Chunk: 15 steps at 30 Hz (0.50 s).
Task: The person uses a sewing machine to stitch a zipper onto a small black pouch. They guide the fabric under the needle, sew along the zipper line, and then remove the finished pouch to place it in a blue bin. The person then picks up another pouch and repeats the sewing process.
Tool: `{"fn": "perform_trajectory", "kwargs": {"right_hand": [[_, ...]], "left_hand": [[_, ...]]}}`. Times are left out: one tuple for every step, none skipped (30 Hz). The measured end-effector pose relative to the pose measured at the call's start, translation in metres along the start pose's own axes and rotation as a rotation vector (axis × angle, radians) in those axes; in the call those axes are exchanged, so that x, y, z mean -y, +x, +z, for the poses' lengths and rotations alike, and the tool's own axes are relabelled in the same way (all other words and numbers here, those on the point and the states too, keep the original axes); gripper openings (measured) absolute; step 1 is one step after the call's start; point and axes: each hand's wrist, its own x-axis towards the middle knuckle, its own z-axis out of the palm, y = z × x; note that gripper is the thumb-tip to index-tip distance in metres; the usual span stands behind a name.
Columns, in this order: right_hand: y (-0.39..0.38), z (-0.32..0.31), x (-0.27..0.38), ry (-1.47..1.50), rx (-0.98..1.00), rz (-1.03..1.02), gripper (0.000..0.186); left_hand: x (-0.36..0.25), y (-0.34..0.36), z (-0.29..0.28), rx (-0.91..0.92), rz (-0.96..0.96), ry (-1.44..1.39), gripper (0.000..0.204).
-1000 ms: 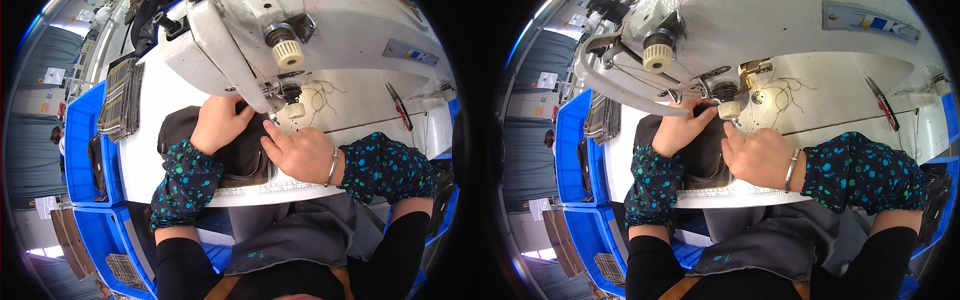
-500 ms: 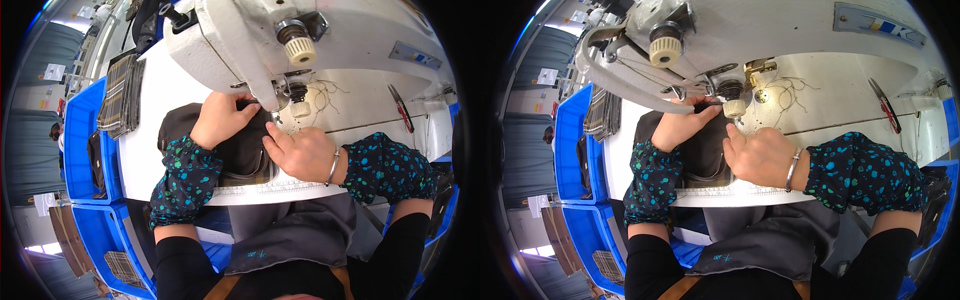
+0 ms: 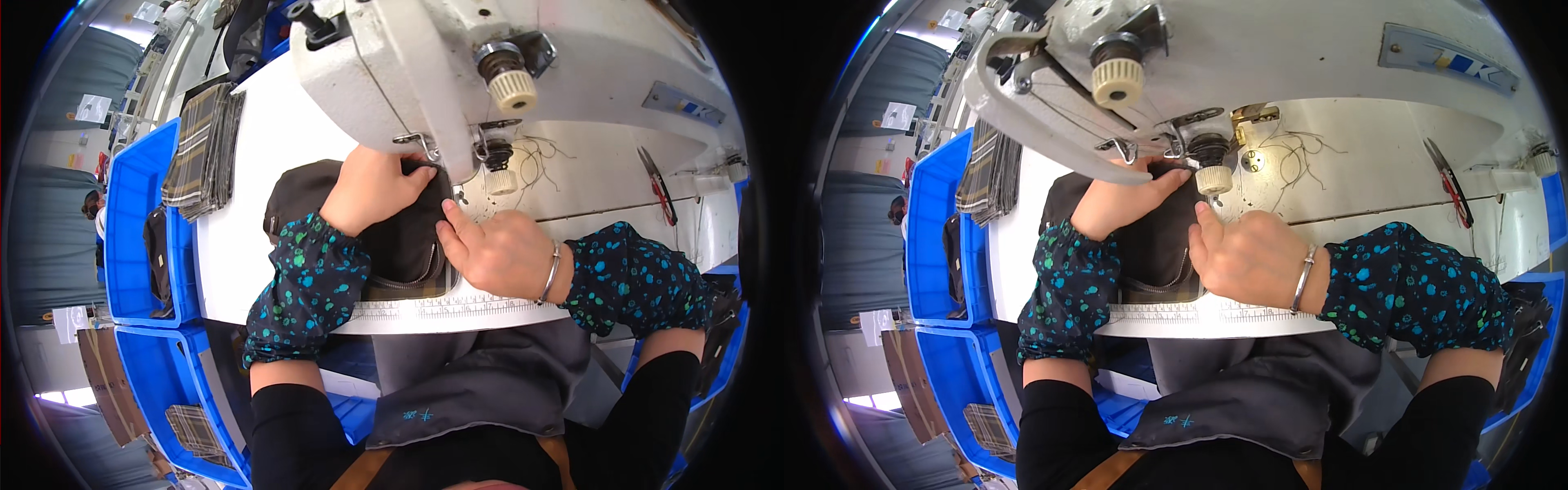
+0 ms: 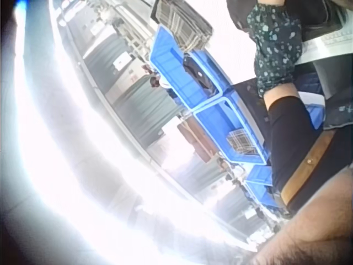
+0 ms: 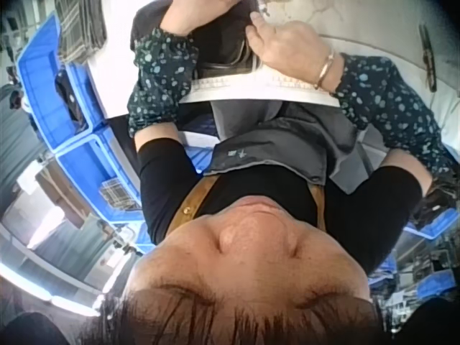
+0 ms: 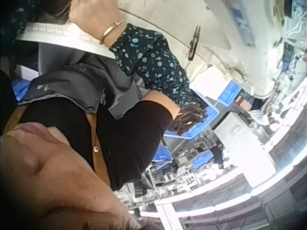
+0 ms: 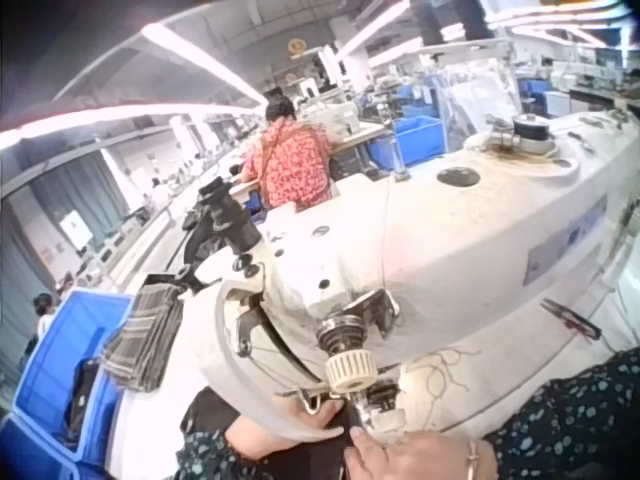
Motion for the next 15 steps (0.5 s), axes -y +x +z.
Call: {"fn": "perform_trajectory", "kwargs": {"right_hand": [[-0.001,0.0,-0.003,-0.021,0.008,-0.002,0.032],[-0.001,0.0,-0.005,-0.042,0.013,-0.006,0.032],[-0.002,0.0,-0.007,-0.046,0.014,0.0,0.032],[-0.002,0.0,-0.008,-0.05,0.015,0.005,0.032],[-0.001,0.0,-0.009,-0.053,0.014,0.009,0.032],[0.0,0.0,-0.009,-0.061,0.012,0.007,0.032],[0.001,0.001,-0.009,-0.069,0.01,0.006,0.032],[0.001,0.001,-0.011,-0.079,0.012,0.01,0.031],[0.001,0.001,-0.011,-0.071,0.01,0.013,0.031],[0.0,0.0,-0.01,-0.062,0.008,0.018,0.031],[0.0,0.0,-0.01,-0.053,0.001,0.023,0.031],[-0.001,0.001,-0.01,-0.057,0.003,0.019,0.031],[-0.002,0.001,-0.012,-0.06,0.005,0.015,0.031],[-0.002,0.001,-0.011,-0.063,0.005,0.014,0.031],[0.0,0.002,-0.012,-0.072,0.001,0.011,0.031]], "left_hand": [[-0.002,0.003,-0.001,0.026,-0.012,-0.006,0.034],[-0.008,0.008,-0.006,0.049,-0.025,-0.01,0.034],[-0.006,0.012,-0.004,0.025,0.01,-0.017,0.034],[-0.004,0.015,-0.002,0.002,0.043,-0.024,0.034],[0.002,0.015,0.005,-0.071,0.121,-0.032,0.033],[0.008,0.017,0.009,-0.143,0.199,-0.04,0.032],[0.015,0.019,0.009,-0.062,0.151,-0.111,0.032],[0.012,0.019,0.008,-0.042,0.126,-0.095,0.031],[0.008,0.019,0.005,-0.023,0.1,-0.078,0.031],[0.004,0.019,0.003,-0.004,0.075,-0.062,0.03],[0.002,0.019,0.001,0.023,0.045,-0.056,0.03],[-0.001,0.021,0.0,0.05,0.016,-0.051,0.029],[-0.002,0.022,0.0,0.078,-0.013,-0.046,0.029],[0.004,0.022,0.004,0.031,0.043,-0.078,0.029],[0.014,0.023,0.011,-0.022,0.094,-0.109,0.029]]}}
